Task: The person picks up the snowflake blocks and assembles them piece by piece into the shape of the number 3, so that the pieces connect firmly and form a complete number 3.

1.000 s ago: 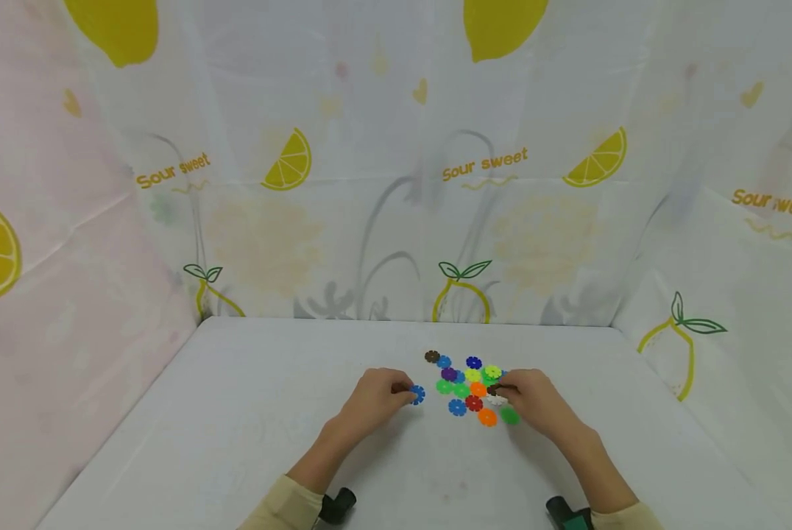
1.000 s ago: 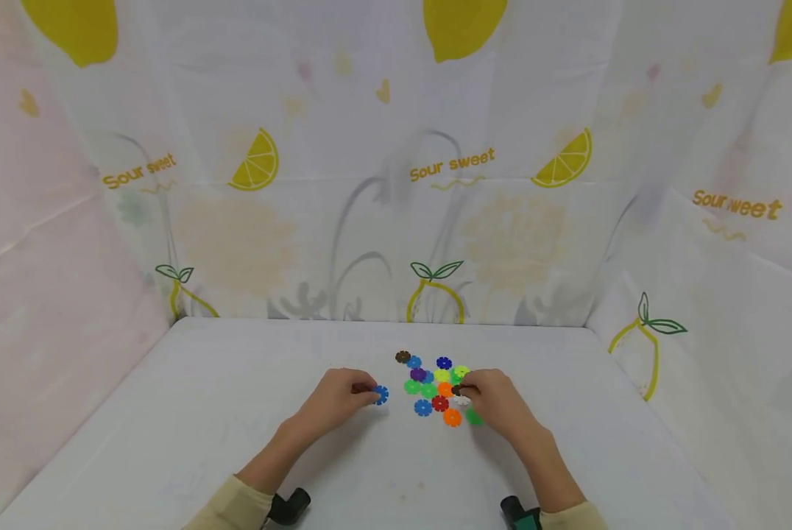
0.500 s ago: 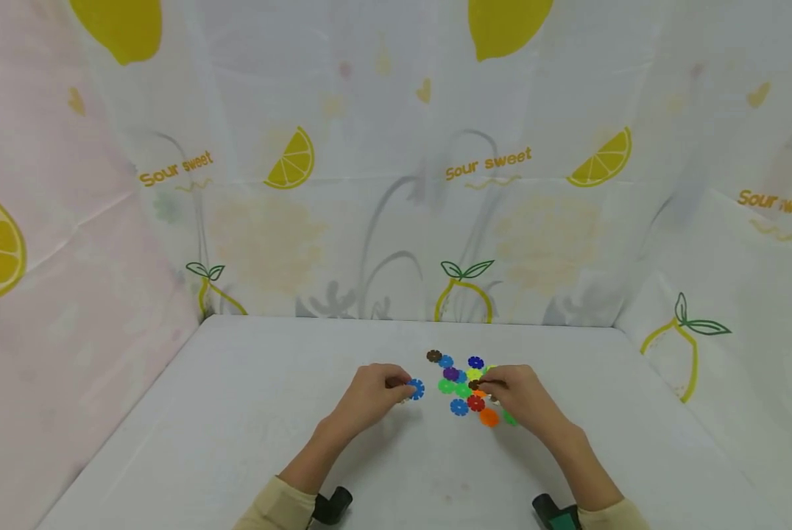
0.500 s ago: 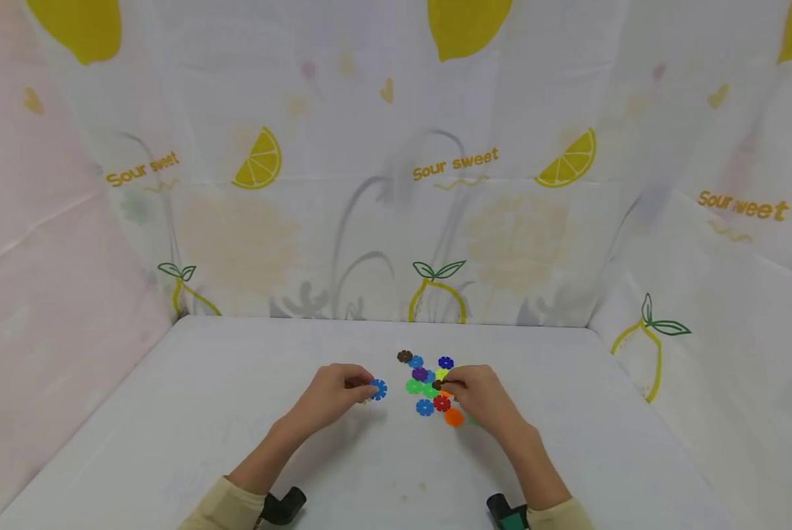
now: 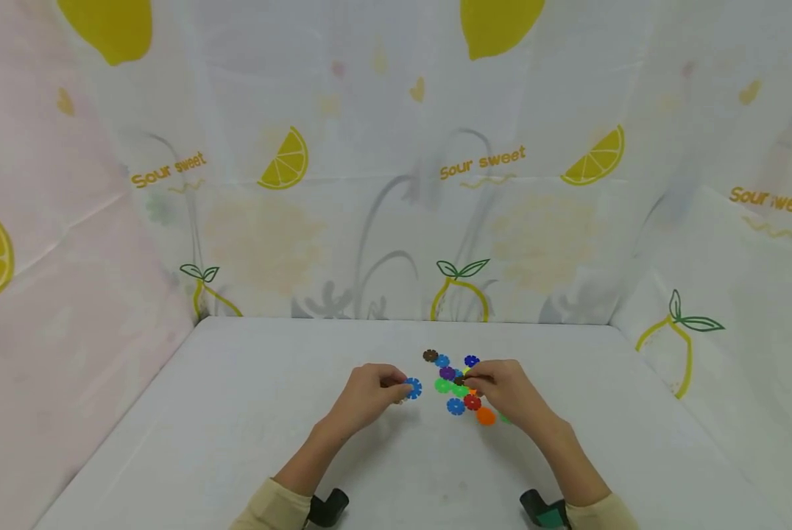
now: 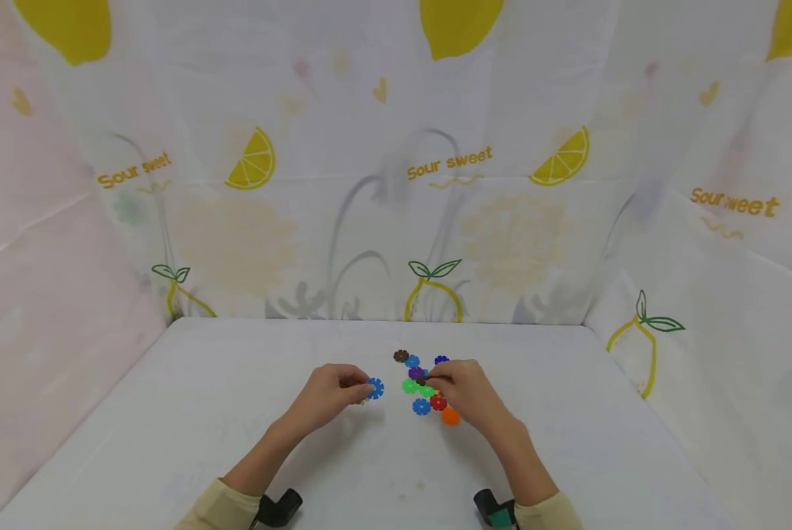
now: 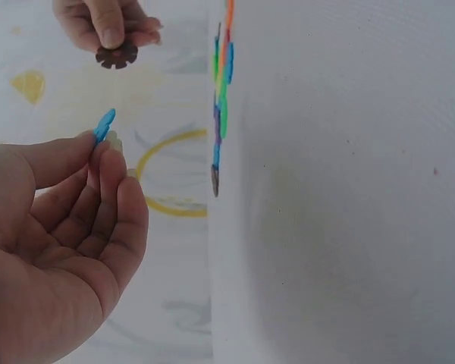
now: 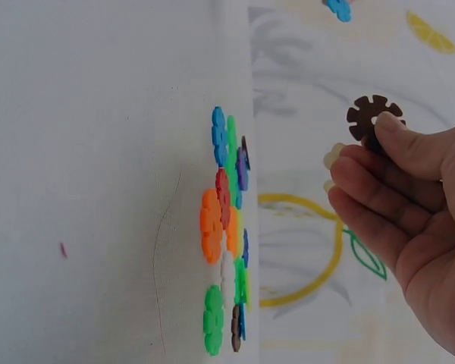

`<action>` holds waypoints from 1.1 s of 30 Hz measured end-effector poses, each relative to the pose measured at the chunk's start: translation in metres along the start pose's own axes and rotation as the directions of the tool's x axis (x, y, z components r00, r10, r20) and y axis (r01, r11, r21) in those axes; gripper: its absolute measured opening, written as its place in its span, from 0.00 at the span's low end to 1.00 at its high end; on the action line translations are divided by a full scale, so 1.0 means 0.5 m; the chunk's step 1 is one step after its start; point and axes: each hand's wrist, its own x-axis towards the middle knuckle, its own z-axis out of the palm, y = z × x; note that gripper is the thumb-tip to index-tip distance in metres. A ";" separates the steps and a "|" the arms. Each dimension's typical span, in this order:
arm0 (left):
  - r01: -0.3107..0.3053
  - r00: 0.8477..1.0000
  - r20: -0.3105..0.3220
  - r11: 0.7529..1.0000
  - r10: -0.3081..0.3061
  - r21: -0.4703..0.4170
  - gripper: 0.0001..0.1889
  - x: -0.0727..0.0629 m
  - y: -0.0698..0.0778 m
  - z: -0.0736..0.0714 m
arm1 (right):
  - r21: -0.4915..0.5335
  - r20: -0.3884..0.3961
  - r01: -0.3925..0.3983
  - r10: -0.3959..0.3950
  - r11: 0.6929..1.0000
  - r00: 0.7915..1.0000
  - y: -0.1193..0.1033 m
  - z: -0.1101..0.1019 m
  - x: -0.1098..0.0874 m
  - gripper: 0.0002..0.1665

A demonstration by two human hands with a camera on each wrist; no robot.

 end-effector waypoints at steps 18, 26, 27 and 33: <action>0.036 0.999 0.010 0.991 -0.035 -0.131 0.09 0.000 0.014 0.003 | 0.063 0.043 0.059 -0.062 0.996 0.997 -0.031 0.021 0.002 0.04; 0.040 0.999 0.037 0.982 -0.034 -0.184 0.10 -0.007 0.021 0.007 | 0.039 -0.068 0.237 -0.234 0.971 0.970 -0.027 0.037 0.001 0.03; 0.042 0.999 0.040 0.981 -0.035 -0.191 0.10 -0.007 0.021 0.008 | 0.044 -0.074 0.249 -0.245 0.967 0.967 -0.027 0.039 0.001 0.04; 0.057 0.997 0.072 0.966 -0.040 -0.251 0.09 -0.011 0.024 0.011 | 0.098 -0.045 0.218 -0.214 0.971 0.976 -0.042 0.042 -0.001 0.05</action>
